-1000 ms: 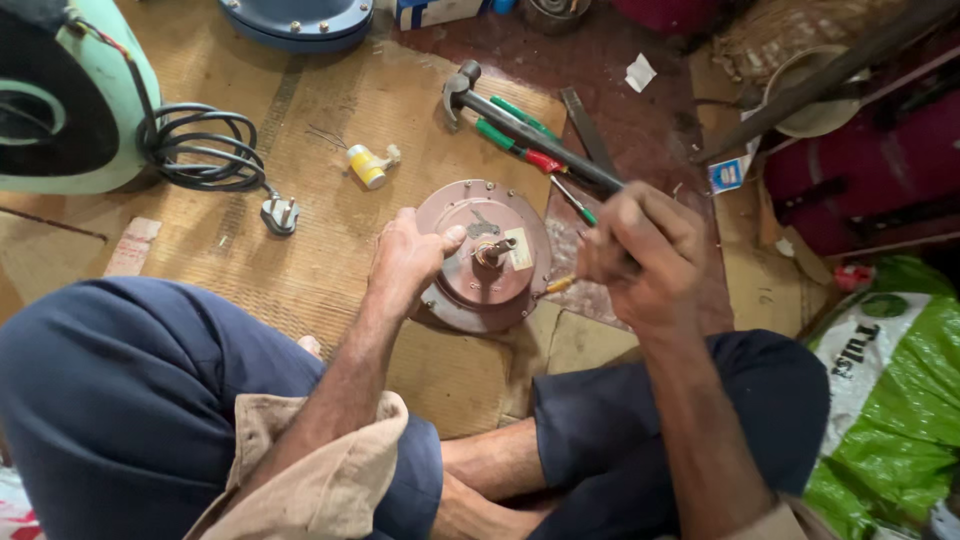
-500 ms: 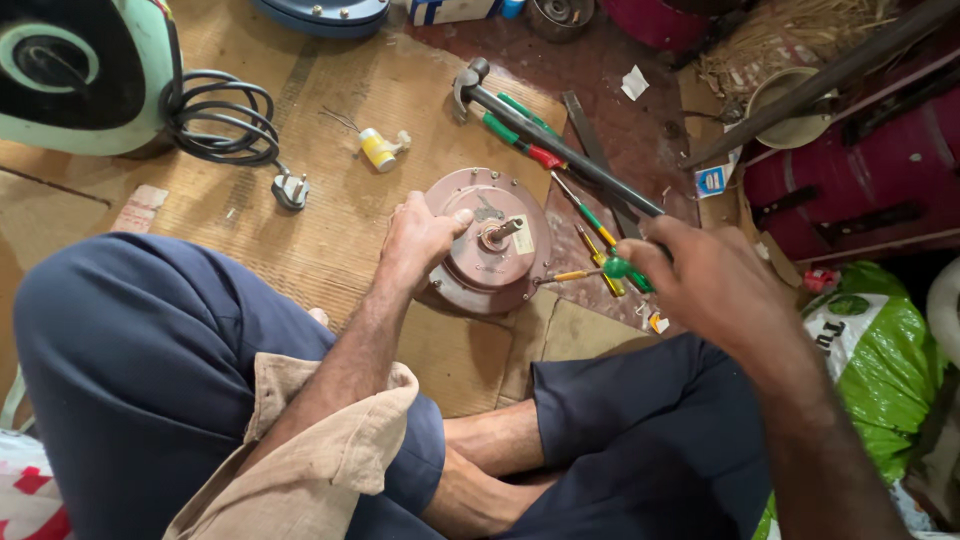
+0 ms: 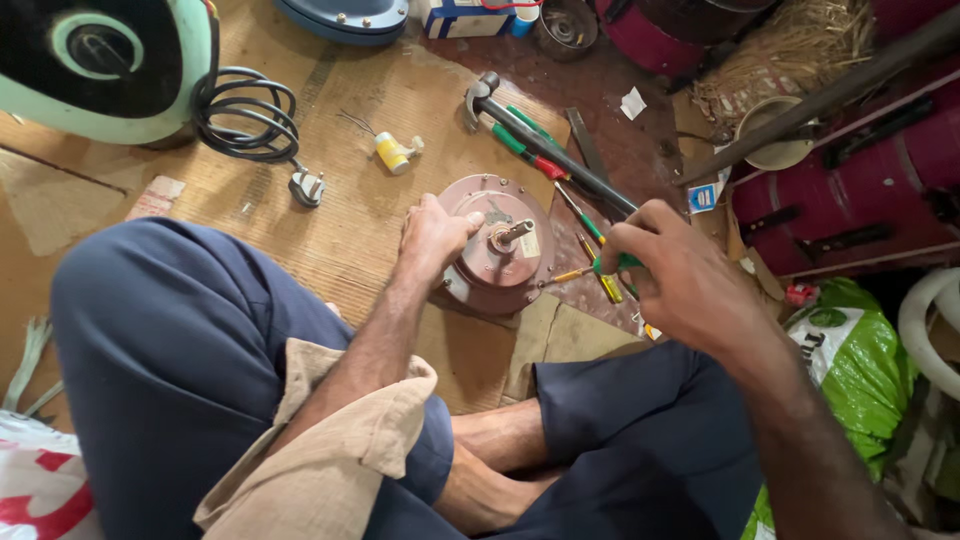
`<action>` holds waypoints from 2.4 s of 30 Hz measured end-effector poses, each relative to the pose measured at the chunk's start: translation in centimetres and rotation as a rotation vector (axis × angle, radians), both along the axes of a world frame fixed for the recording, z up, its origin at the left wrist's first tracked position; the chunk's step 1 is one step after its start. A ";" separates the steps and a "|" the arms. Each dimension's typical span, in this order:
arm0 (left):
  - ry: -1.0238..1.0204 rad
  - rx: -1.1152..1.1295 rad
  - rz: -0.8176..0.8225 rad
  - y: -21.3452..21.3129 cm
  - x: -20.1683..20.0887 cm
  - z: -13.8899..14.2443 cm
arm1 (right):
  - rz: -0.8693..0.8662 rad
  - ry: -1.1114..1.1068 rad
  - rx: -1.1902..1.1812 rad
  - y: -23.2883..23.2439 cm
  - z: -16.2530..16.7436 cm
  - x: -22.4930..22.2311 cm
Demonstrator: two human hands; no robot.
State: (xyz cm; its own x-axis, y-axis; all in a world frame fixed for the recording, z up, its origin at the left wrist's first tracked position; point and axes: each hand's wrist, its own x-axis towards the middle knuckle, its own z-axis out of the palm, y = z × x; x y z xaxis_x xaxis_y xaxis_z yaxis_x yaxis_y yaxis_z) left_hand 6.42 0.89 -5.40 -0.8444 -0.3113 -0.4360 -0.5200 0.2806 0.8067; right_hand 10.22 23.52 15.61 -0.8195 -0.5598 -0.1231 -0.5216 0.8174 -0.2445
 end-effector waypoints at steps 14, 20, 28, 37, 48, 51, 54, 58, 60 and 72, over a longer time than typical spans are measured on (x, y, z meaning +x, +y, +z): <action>-0.083 0.088 0.027 -0.3 1.1 1.6 | -0.425 -0.005 0.184 -0.7 0.8 1.7; -0.001 0.070 0.083 0.9 2.4 1.8 | -0.214 0.081 0.123 0.0 0.9 1.7; 0.015 0.104 0.093 1.3 4.3 2.6 | -0.181 0.028 0.125 1.8 1.7 0.9; 0.085 0.076 0.137 2.0 5.3 2.6 | -0.184 0.147 -0.099 5.6 -0.5 1.2; 0.250 -0.316 0.215 2.3 9.6 2.5 | -0.374 0.113 0.098 5.4 0.4 1.6; 0.264 -0.268 0.221 2.7 10.5 2.1 | -0.111 0.255 -0.237 6.5 -0.4 1.6; 0.277 -0.246 0.207 2.9 10.9 1.6 | -0.316 0.414 -0.384 9.9 -2.3 1.6; 0.285 -0.262 0.196 3.0 11.2 1.1 | -0.726 0.120 -0.786 13.3 -9.3 1.2; 0.359 -0.298 0.156 3.1 11.4 0.9 | -0.669 0.301 -0.439 13.4 -14.0 0.8; 0.401 -0.416 0.133 3.7 11.3 0.6 | -0.749 -0.133 -0.635 8.3 -18.1 1.7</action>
